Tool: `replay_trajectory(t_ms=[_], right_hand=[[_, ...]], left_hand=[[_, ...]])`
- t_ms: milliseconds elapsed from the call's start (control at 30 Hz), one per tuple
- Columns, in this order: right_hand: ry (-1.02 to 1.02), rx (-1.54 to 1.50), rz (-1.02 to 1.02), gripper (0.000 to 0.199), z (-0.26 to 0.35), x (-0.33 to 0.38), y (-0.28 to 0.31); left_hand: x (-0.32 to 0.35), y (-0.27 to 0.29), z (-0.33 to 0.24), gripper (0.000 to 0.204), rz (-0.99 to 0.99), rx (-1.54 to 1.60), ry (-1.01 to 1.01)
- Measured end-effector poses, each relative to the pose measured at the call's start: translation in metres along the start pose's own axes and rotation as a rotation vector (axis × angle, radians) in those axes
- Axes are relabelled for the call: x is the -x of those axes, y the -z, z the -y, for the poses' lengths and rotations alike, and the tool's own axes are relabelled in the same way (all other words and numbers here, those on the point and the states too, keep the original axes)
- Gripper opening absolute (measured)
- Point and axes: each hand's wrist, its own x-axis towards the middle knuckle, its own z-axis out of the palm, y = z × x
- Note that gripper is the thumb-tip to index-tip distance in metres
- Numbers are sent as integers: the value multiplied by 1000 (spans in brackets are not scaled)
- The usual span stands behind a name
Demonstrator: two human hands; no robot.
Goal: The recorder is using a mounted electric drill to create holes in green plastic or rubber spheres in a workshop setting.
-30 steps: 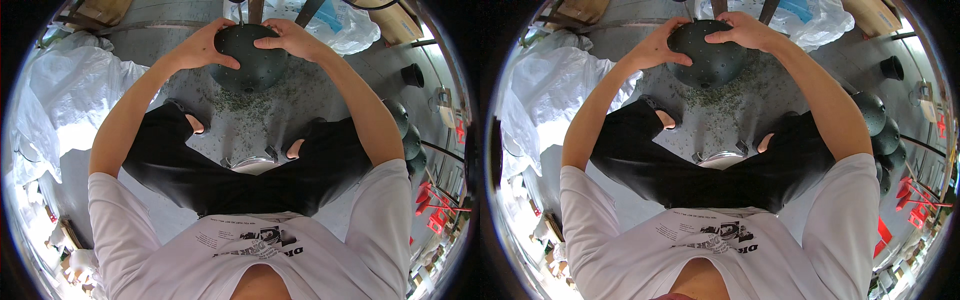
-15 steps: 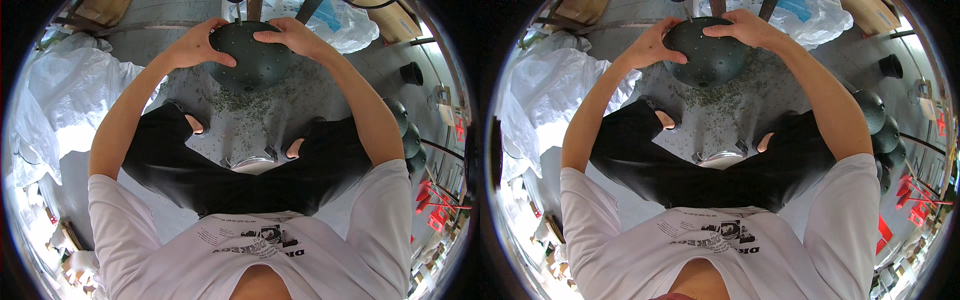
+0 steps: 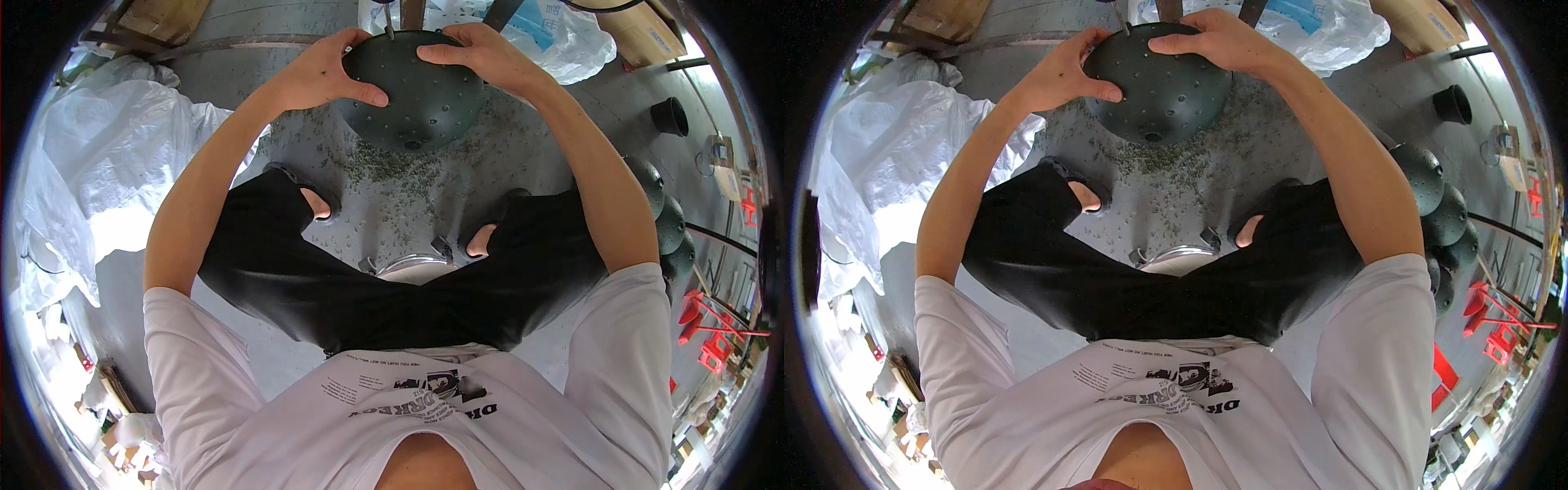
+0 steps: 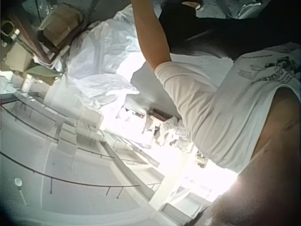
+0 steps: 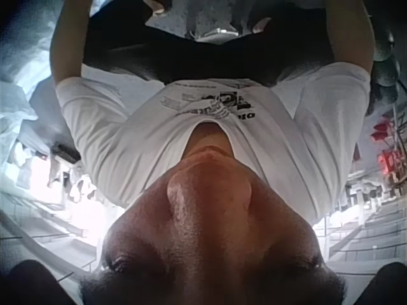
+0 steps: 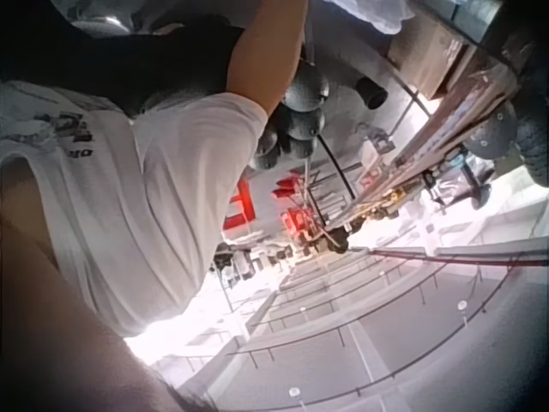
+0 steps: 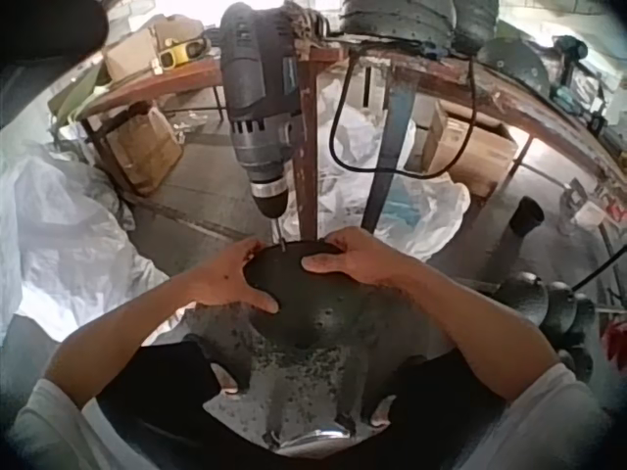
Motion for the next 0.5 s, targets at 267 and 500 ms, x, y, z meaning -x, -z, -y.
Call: replay_trajectory(t_ms=[267, 500], right_hand=[[-30, -20, -26, 62, -3, -4, -2], [5, -11, -38, 61, -5, -4, -1]], left_hand=[[-1, 4, -1, 93, 5, -39, 31], [-3, 1, 2, 93, -5, -47, 22]])
